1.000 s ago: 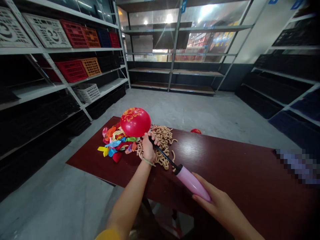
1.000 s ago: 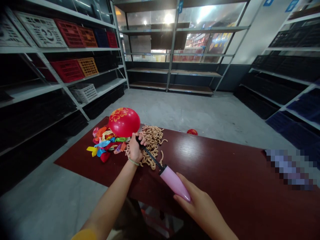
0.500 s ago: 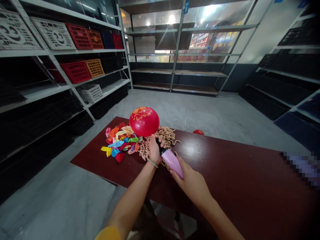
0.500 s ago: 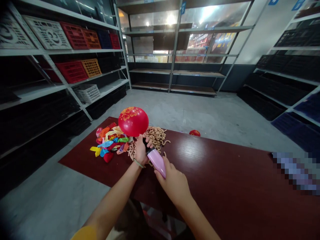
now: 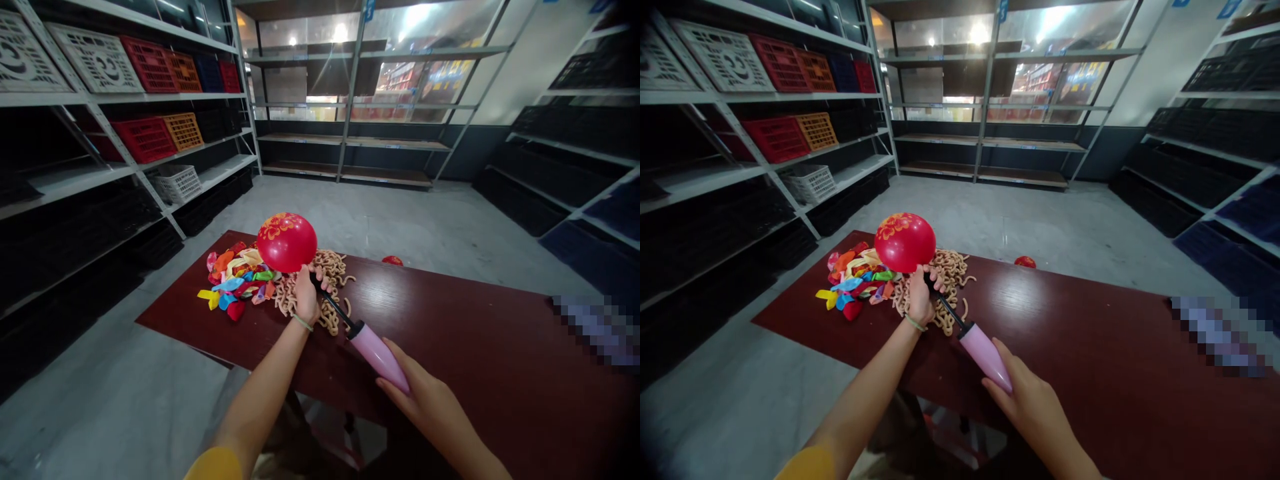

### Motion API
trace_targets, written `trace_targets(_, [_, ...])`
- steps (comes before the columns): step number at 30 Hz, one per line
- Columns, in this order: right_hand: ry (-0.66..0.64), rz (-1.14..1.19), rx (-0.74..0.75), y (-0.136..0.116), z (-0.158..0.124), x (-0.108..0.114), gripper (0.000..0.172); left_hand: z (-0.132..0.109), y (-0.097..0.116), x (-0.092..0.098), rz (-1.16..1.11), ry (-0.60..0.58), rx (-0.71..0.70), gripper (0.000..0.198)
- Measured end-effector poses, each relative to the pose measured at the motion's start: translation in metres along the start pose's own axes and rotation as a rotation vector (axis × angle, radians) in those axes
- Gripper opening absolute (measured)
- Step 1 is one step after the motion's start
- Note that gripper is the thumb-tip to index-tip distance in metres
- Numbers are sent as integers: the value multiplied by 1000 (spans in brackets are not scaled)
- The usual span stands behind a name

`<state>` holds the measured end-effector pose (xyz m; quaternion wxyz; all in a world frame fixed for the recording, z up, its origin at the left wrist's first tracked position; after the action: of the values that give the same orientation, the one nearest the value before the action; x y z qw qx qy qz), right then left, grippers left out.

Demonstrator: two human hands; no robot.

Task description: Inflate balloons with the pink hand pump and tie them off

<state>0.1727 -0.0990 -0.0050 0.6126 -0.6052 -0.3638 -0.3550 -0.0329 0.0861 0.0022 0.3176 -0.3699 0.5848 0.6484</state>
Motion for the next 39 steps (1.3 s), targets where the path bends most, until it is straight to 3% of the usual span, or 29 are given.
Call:
trace_targets(4, [-4,-46,-11,-8,5,-2,60,0,0,0,-29,4,-3,22])
trace_targets(12, [-3,-87,-40,-62,53,-9,57,-7,-2,-6,-17,-25,20,22])
trace_targets(16, [11,-92,1,-62,59,-5,59,-8,-1,-8,-19,-16,12,24])
trace_targets(21, [34,-104,-8,-48,47,-4,59,-10,-3,-5,1,-53,42,25])
trace_targets(26, [79,-156,10,-27,25,-5,58,-1,-4,4,78,46,-35,26])
trace_targets(29, [150,-178,-10,-4,9,1,57,4,-4,11,117,72,-73,27])
trace_targets(35, [286,-393,-224,54,-2,35,58,7,-10,18,216,0,-108,31])
trace_targets(39, [281,-554,-181,86,5,49,54,6,-9,14,325,-72,-88,34])
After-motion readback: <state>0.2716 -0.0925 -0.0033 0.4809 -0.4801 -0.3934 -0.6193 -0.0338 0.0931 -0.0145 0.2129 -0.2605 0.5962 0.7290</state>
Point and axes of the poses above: each hand's wrist, its own z-axis towards the middle knuckle, its own x-axis out of the back of the hand, y = z × x, the point moved 1 cm from there along z, towards the middle knuckle, and after that the axes turned 6 degrees about -x, right-handed, at the moved point
